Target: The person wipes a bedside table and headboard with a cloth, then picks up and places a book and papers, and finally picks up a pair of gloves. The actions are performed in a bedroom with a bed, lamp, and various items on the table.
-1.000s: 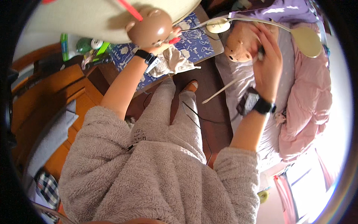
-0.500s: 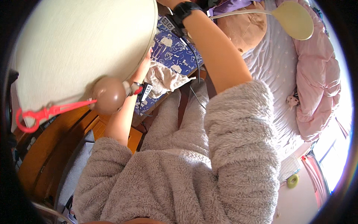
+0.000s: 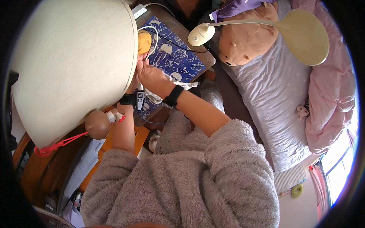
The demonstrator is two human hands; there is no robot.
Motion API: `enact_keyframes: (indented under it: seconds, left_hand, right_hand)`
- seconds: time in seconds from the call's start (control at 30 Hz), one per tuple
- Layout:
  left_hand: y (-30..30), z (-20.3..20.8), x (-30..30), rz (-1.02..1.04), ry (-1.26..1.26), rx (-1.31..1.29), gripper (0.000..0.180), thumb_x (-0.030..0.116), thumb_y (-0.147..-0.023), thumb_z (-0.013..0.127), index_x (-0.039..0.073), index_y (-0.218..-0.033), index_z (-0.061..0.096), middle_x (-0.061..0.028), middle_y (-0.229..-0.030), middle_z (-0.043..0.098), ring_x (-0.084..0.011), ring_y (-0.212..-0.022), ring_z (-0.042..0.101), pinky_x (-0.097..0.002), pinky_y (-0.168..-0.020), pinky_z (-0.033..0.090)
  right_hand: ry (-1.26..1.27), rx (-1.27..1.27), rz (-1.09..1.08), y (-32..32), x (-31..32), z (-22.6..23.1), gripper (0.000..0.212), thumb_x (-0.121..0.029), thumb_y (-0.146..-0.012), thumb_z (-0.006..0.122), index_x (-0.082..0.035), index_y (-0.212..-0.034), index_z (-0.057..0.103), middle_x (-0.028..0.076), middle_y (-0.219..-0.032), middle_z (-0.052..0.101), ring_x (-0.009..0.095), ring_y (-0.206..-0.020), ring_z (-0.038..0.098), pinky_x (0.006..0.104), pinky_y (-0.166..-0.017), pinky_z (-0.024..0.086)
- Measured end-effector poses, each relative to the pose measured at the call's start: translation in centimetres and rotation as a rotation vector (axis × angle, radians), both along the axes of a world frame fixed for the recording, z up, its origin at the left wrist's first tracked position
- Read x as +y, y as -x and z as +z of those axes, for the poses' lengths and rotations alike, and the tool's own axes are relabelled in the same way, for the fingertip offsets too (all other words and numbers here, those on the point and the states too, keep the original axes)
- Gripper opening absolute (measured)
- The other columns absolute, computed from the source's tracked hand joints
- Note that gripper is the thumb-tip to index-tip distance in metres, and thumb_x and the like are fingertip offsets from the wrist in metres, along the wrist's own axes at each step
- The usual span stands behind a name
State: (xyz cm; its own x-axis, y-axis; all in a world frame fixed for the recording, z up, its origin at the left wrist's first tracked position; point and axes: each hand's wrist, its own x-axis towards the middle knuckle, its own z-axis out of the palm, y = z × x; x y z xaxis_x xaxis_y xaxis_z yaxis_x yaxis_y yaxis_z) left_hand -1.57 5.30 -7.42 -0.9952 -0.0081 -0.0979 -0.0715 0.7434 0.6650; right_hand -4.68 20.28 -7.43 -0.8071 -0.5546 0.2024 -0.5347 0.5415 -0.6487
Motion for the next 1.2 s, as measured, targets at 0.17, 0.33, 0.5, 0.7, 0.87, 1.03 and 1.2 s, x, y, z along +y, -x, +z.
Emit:
enact_keyframes:
  seconds: [0.17,0.33,0.5,0.7,0.87,1.03,1.2]
  left_hand:
    - [0.7,4.6,-1.0,-0.068,-0.004,-0.102,0.016,0.017,-0.091,0.067,0.002,-0.096,0.066,-0.003,-0.077,0.065,-0.0119,-0.069,0.059,-0.0272,-0.062,0.048]
    - [2.0,7.9,-1.5,-0.166,0.041,-0.181,0.015,0.015,-0.087,0.073,0.002,-0.089,0.067,-0.0019,-0.072,0.062,-0.0103,-0.066,0.057,-0.0254,-0.06,0.046]
    - [3.5,9.3,-1.2,-0.297,0.26,-0.316,0.015,0.013,-0.086,0.075,0.001,-0.084,0.066,-0.0034,-0.07,0.062,-0.0107,-0.063,0.057,-0.0274,-0.057,0.045]
    - [3.9,4.9,-2.9,-0.332,0.359,-0.172,0.019,0.019,-0.088,0.072,0.002,-0.088,0.065,-0.0089,-0.068,0.061,-0.0169,-0.062,0.058,-0.0296,-0.058,0.046]
    - [2.4,-2.1,-4.2,-0.082,0.229,-0.451,0.023,0.019,-0.089,0.072,-0.001,-0.089,0.061,-0.0123,-0.075,0.064,-0.0194,-0.068,0.062,-0.0302,-0.064,0.049]
    - [1.7,-6.0,-2.8,0.059,-0.145,-0.578,0.034,0.004,-0.079,0.079,0.0,-0.085,0.046,-0.0077,-0.078,0.055,-0.0154,-0.068,0.055,-0.0305,-0.066,0.051]
    - [0.8,-7.5,-3.3,0.021,0.231,-0.543,0.046,0.014,-0.067,0.089,0.002,-0.075,0.046,-0.0107,-0.069,0.055,-0.0227,-0.062,0.053,-0.0341,-0.063,0.047]
  right_hand:
    - [0.042,-0.439,-0.078,-3.8,0.8,2.9,0.024,-0.001,-0.082,0.056,0.003,-0.105,0.053,0.02,-0.085,0.065,0.031,-0.067,0.066,0.0386,-0.056,0.054]
    - [-0.027,-0.383,0.009,-3.6,2.9,-1.4,0.038,-0.008,-0.084,0.059,-0.005,-0.121,0.056,0.011,-0.118,0.058,0.03,-0.115,0.056,0.0383,-0.086,0.054]
    - [-0.398,-0.173,0.161,-4.4,-0.6,-4.2,0.049,-0.015,-0.077,0.071,-0.009,-0.124,0.057,0.011,-0.134,0.047,0.031,-0.123,0.044,0.0398,-0.107,0.04]
    - [-0.278,-0.479,-0.057,-2.1,5.4,-1.5,0.038,-0.015,-0.077,0.067,-0.01,-0.114,0.062,0.01,-0.12,0.056,0.03,-0.117,0.049,0.0414,-0.096,0.046]
    - [0.188,-0.182,-0.561,3.7,11.5,3.4,0.035,-0.008,-0.068,0.064,-0.005,-0.103,0.062,0.013,-0.097,0.059,0.036,-0.096,0.056,0.0438,-0.081,0.051]
    - [-0.096,0.057,-0.459,14.6,6.0,-1.2,0.028,-0.021,-0.078,0.06,-0.013,-0.105,0.068,0.006,-0.111,0.063,0.031,-0.104,0.054,0.0446,-0.086,0.045]
    - [-0.35,0.066,-0.281,16.2,3.5,-7.6,0.042,-0.022,-0.081,0.057,-0.012,-0.122,0.064,0.003,-0.141,0.047,0.027,-0.116,0.046,0.045,-0.094,0.04]
